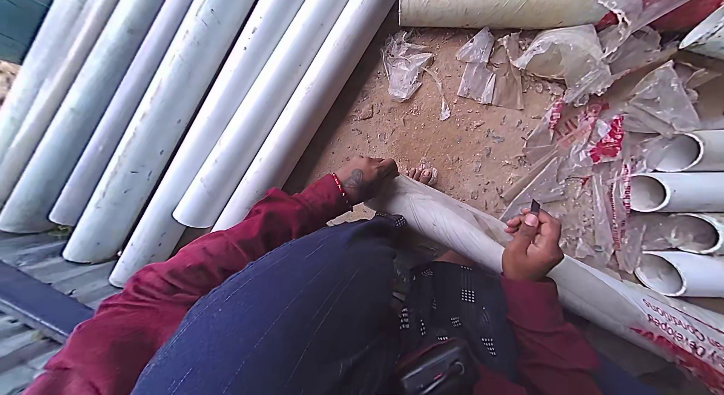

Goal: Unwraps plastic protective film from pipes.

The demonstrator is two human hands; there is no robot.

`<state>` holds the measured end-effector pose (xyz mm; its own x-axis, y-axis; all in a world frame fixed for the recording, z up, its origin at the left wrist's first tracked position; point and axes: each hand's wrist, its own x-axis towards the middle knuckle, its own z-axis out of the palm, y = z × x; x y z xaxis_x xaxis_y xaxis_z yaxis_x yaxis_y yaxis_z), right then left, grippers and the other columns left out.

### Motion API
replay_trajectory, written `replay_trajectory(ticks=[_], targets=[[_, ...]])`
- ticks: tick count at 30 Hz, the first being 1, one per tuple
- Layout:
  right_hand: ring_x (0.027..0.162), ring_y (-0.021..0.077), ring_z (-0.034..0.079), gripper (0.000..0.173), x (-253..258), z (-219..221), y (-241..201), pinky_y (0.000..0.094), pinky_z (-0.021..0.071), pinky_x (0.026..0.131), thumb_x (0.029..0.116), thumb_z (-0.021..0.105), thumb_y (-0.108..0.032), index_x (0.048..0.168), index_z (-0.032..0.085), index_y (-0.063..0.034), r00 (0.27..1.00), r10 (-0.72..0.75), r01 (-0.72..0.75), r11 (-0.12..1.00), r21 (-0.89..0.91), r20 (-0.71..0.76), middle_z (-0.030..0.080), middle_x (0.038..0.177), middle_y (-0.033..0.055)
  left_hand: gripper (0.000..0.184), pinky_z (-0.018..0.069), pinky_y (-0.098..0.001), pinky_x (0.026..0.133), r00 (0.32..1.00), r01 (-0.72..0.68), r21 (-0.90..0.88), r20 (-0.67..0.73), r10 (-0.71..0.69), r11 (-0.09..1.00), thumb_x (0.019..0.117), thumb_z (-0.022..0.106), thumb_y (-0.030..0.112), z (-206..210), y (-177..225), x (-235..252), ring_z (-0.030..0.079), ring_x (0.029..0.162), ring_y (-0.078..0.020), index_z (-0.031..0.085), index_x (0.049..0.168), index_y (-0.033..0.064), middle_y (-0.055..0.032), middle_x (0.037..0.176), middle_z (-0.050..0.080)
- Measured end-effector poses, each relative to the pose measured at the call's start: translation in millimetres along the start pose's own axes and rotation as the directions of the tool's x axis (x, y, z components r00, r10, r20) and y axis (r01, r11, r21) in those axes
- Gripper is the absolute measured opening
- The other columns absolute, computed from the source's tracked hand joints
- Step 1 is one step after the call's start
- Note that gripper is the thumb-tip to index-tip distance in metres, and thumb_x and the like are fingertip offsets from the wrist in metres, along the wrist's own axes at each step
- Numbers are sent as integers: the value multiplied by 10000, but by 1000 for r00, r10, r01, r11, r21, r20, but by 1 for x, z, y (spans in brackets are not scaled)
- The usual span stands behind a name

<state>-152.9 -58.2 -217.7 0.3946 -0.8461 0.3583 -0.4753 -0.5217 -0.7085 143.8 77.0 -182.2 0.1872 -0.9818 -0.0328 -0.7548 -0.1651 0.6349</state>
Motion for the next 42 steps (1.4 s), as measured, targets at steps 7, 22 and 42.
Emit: replay_trajectory(ticks=[7,22,42], targets=[[632,81,624,368,-9,4,-1,190,522,620,1103,410,-132,1080,618,171,1000,12,-8,994,-111,29,656,749,149,258,601,-264,879,988,62,-558,-85,-131,828,1054,550,173,-41,-47,28,728,897,-57,607,1188,-39,-50,1011,731],[634,153,650,350,38,4,-1,290,544,624,1095,385,-105,1154,612,154,989,108,-88,977,-192,98,674,768,151,405,576,-517,780,970,236,-143,-26,-242,961,963,722,264,10,-13,-2,700,835,-381,662,966,-137,-282,994,674],[646,236,677,350,34,11,-26,286,551,642,1079,487,-156,1037,700,119,931,-353,364,917,-162,94,694,741,213,185,565,-488,789,996,57,-94,75,-50,994,998,619,94,-26,-13,17,726,841,-322,723,984,-59,-205,907,730]])
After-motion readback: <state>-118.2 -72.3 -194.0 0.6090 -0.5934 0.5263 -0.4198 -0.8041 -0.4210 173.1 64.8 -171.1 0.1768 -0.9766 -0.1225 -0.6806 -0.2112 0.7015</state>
